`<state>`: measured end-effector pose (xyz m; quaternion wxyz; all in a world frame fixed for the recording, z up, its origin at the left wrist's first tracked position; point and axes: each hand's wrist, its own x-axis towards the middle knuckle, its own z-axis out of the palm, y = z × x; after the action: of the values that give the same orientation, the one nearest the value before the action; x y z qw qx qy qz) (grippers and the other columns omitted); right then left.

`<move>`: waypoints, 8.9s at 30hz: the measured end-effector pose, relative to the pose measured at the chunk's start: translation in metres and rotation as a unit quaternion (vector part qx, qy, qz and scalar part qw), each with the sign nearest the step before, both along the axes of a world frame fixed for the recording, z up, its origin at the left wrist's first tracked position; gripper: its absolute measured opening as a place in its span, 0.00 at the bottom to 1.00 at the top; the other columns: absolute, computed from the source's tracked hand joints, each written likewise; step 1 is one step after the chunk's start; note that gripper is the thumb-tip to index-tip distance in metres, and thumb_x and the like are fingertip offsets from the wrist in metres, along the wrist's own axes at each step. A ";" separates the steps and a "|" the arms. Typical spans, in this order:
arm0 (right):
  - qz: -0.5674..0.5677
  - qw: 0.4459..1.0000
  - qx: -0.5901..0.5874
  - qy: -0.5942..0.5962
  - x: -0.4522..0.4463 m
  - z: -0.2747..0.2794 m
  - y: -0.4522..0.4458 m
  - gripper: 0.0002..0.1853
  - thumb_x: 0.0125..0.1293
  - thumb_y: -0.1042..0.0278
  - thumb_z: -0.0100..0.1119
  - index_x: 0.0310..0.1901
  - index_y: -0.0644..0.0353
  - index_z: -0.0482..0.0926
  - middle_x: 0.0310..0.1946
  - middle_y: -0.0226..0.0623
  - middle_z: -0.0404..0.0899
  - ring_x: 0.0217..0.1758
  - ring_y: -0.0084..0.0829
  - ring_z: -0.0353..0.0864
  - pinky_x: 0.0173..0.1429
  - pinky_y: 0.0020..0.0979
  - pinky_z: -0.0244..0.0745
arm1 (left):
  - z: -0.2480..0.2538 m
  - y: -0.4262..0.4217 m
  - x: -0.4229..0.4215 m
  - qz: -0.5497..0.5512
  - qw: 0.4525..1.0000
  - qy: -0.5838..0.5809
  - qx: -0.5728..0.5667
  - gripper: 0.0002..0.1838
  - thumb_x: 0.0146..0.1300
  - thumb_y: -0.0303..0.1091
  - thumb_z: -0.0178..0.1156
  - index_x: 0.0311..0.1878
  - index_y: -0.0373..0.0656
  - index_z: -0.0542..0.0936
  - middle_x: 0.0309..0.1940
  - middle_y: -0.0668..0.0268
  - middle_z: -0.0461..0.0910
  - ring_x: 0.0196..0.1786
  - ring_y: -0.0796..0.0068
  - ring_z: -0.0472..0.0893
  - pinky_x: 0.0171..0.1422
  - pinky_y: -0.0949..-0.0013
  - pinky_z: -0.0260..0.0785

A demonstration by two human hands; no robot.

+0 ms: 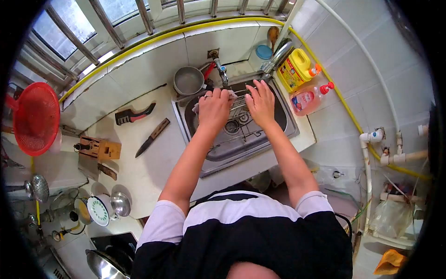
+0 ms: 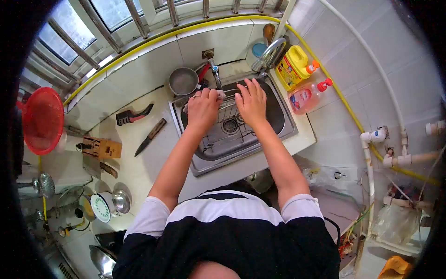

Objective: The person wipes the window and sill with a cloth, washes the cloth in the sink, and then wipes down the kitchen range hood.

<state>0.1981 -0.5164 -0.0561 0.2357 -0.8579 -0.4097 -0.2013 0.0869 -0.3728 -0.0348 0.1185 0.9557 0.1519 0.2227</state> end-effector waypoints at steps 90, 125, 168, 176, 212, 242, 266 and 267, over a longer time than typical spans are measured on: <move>0.085 0.843 -0.466 0.254 -0.012 0.043 0.007 0.13 0.50 0.65 0.64 0.39 0.57 0.83 0.31 0.45 0.83 0.37 0.46 0.83 0.44 0.41 0.78 | -0.048 -0.052 -0.136 -0.311 0.941 -0.120 0.062 0.22 0.49 0.29 0.60 0.51 0.37 0.77 0.25 0.70 0.72 0.31 0.74 0.71 0.28 0.72 0.65; 0.180 0.809 -0.473 0.299 -0.009 -0.064 0.077 0.13 0.57 0.62 0.56 0.41 0.57 0.83 0.42 0.46 0.82 0.47 0.48 0.80 0.50 0.42 0.74 | -0.060 -0.043 -0.140 -0.301 0.938 -0.161 0.065 0.24 0.48 0.27 0.59 0.53 0.37 0.76 0.26 0.73 0.73 0.29 0.78 0.73 0.32 0.75 0.69; -0.041 0.979 0.093 0.179 0.072 0.027 -0.135 0.13 0.60 0.65 0.60 0.45 0.61 0.79 0.43 0.38 0.79 0.46 0.33 0.78 0.53 0.32 0.71 | -0.020 -0.023 -0.094 -0.267 0.937 -0.213 -0.079 0.19 0.38 0.25 0.60 0.39 0.48 0.80 0.26 0.67 0.70 0.34 0.64 0.72 0.35 0.65 0.68; -0.091 0.905 0.184 0.372 0.031 0.054 -0.171 0.10 0.59 0.67 0.62 0.40 0.60 0.80 0.28 0.25 0.76 0.31 0.19 0.71 0.39 0.24 0.69 | 0.036 -0.003 -0.088 -0.196 0.926 -0.281 -0.160 0.14 0.30 0.17 0.58 0.22 0.50 0.77 0.23 0.69 0.66 0.30 0.64 0.69 0.33 0.64 0.66; 0.359 0.825 -0.001 0.436 -0.157 0.113 0.065 0.06 0.64 0.71 0.57 0.39 0.63 0.79 0.26 0.29 0.78 0.32 0.18 0.76 0.38 0.22 0.70 | 0.197 0.238 -0.214 -0.115 0.896 -0.265 -0.338 0.14 0.46 0.15 0.64 0.36 0.43 0.76 0.31 0.77 0.72 0.34 0.87 0.70 0.39 0.81 0.65; 0.270 0.780 -0.014 0.564 -0.172 0.067 -0.007 0.09 0.62 0.67 0.60 0.36 0.65 0.79 0.31 0.32 0.78 0.32 0.22 0.73 0.37 0.25 0.69 | -0.130 0.256 -0.167 0.111 0.955 0.245 0.127 0.16 0.57 0.33 0.56 0.50 0.45 0.78 0.53 0.59 0.76 0.63 0.59 0.70 0.70 0.43 0.52; 0.330 0.805 -0.021 0.493 -0.157 0.063 -0.005 0.04 0.59 0.72 0.61 0.36 0.61 0.81 0.30 0.36 0.82 0.31 0.31 0.81 0.36 0.29 0.73 | 0.132 0.363 -0.181 0.010 0.893 0.092 0.441 0.05 0.55 0.34 0.55 0.35 0.50 0.76 0.37 0.71 0.73 0.53 0.74 0.74 0.67 0.61 0.62; 0.329 0.806 -0.019 0.493 -0.157 0.062 -0.005 0.04 0.59 0.72 0.61 0.36 0.61 0.81 0.30 0.36 0.82 0.31 0.31 0.81 0.36 0.29 0.73 | 0.131 0.370 -0.177 0.008 0.892 0.091 0.442 0.05 0.55 0.34 0.55 0.35 0.50 0.76 0.37 0.71 0.73 0.53 0.74 0.74 0.67 0.61 0.62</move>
<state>0.0407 -0.5219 0.0054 0.4412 -0.6602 -0.4999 0.3458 -0.0902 -0.0033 0.0963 -0.3322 0.9243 0.0560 0.1795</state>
